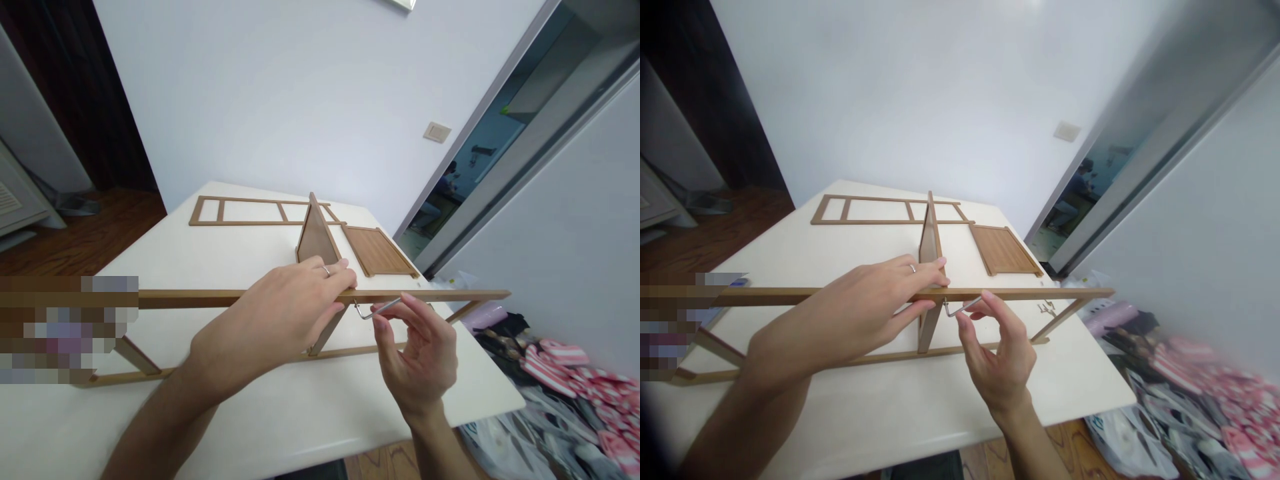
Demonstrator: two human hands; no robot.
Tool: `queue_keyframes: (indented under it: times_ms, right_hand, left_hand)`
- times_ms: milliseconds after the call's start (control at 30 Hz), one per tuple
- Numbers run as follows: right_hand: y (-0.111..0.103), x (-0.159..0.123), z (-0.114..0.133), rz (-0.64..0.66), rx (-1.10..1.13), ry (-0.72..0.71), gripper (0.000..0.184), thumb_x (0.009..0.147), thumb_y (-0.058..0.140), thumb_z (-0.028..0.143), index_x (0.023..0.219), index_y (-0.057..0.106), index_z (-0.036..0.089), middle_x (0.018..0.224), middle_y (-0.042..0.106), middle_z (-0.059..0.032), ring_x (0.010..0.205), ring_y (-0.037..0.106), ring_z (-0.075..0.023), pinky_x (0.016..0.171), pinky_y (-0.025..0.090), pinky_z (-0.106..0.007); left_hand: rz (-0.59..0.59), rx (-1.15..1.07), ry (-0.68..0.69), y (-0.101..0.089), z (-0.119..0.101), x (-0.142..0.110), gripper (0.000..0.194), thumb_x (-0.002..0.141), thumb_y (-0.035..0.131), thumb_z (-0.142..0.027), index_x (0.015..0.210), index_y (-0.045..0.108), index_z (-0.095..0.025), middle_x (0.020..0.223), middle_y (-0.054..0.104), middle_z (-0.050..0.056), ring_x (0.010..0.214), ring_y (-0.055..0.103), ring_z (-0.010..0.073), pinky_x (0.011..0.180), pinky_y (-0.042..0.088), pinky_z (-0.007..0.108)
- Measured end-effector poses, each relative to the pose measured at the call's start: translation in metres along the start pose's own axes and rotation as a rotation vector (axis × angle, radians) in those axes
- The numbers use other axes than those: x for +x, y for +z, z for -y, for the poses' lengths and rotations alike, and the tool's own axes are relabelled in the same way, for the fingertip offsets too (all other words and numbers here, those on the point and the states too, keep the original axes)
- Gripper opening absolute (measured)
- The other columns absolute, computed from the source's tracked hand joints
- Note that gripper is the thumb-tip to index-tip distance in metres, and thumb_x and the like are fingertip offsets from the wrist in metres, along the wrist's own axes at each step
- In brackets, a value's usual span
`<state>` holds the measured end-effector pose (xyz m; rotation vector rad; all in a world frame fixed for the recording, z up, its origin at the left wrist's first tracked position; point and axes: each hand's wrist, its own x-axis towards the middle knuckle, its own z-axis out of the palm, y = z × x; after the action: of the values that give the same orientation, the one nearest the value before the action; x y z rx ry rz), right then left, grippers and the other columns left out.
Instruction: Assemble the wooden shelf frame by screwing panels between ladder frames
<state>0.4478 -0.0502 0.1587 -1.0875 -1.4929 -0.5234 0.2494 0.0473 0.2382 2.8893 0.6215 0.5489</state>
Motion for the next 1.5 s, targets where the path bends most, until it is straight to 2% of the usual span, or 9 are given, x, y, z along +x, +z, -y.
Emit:
queue_keyframes:
  times_ms: [200,433,667,767,867,933,1033,1267,1500]
  right_hand:
    - [-0.008,-0.002,-0.011,-0.019,-0.07,-0.033,0.044,0.091,0.081,0.015,0.13,0.062,0.023,0.098,0.074,-0.0042,0.079,0.073,-0.0178,0.069,0.067,-0.035]
    - [-0.012,0.004,-0.011,0.052,-0.162,-0.087,0.017,0.096,0.078,0.026,0.1,0.062,0.023,0.076,0.067,0.0016,0.064,0.066,-0.0144,0.061,0.057,-0.027]
    - [-0.015,0.006,-0.003,0.167,-0.207,-0.152,0.015,0.097,0.074,0.018,0.092,0.06,0.022,0.07,0.068,0.0018,0.06,0.066,-0.0133,0.058,0.053,-0.024]
    - [-0.013,0.0,-0.001,0.218,-0.182,-0.131,0.01,0.099,0.071,0.017,0.102,0.063,0.022,0.071,0.07,0.0023,0.059,0.067,-0.013,0.06,0.055,-0.024]
    - [-0.008,-0.008,-0.002,0.225,-0.106,-0.107,0.035,0.101,0.067,0.014,0.134,0.058,0.022,0.076,0.074,0.0028,0.061,0.071,-0.0134,0.065,0.061,-0.026]
    - [-0.005,-0.013,-0.003,0.242,-0.052,-0.145,0.047,0.1,0.064,0.008,0.144,0.053,0.022,0.077,0.075,0.002,0.061,0.071,-0.0138,0.062,0.061,-0.026]
    - [-0.001,-0.016,-0.004,0.303,0.011,-0.205,0.047,0.099,0.061,0.002,0.141,0.055,0.019,0.077,0.074,-0.0006,0.062,0.07,-0.0142,0.059,0.059,-0.026]
    - [0.006,-0.011,0.003,0.323,0.069,-0.088,0.021,0.103,0.06,0.01,0.12,0.06,0.022,0.084,0.078,-0.0014,0.068,0.076,-0.0132,0.068,0.064,-0.023]
    - [0.004,-0.015,0.011,0.355,0.28,0.152,0.036,0.098,0.066,0.008,0.128,0.057,0.026,0.098,0.077,-0.0017,0.081,0.081,-0.0142,0.076,0.067,-0.024]
  left_hand:
    - [0.004,-0.002,0.003,0.0,0.0,0.001,0.019,0.107,0.049,-0.027,0.125,0.056,-0.026,0.095,0.063,0.001,0.08,0.062,0.0209,0.065,0.041,0.033]
    - [0.007,0.005,-0.009,0.001,0.001,0.0,0.019,0.107,0.051,-0.028,0.125,0.056,-0.027,0.096,0.063,0.0,0.08,0.061,0.0204,0.065,0.039,0.032]
    - [0.018,0.006,-0.019,0.0,0.0,0.0,0.014,0.106,0.052,-0.027,0.119,0.057,-0.027,0.096,0.063,0.0,0.081,0.062,0.0205,0.066,0.039,0.032]
    - [0.006,0.015,-0.017,0.002,0.001,0.0,0.022,0.106,0.052,-0.028,0.128,0.056,-0.028,0.098,0.064,0.001,0.084,0.064,0.0214,0.066,0.041,0.033]
    - [-0.007,0.026,-0.013,0.003,0.002,0.0,0.029,0.107,0.051,-0.029,0.136,0.053,-0.028,0.101,0.066,0.001,0.085,0.065,0.0215,0.068,0.043,0.033]
    - [-0.012,0.03,-0.006,0.004,0.003,0.0,0.031,0.108,0.049,-0.029,0.138,0.052,-0.028,0.103,0.067,0.002,0.086,0.065,0.0215,0.069,0.044,0.033]
    - [-0.008,0.025,-0.006,0.003,0.002,0.0,0.033,0.108,0.048,-0.03,0.14,0.052,-0.028,0.102,0.067,0.002,0.086,0.066,0.0216,0.068,0.045,0.033]
    - [0.002,-0.001,-0.018,0.004,0.002,0.0,0.032,0.107,0.05,-0.03,0.139,0.053,-0.028,0.105,0.067,0.002,0.089,0.067,0.0223,0.07,0.047,0.034]
    - [0.001,-0.026,-0.021,0.004,0.004,0.0,0.032,0.107,0.049,-0.03,0.138,0.053,-0.029,0.109,0.069,0.003,0.094,0.067,0.0226,0.073,0.048,0.033]
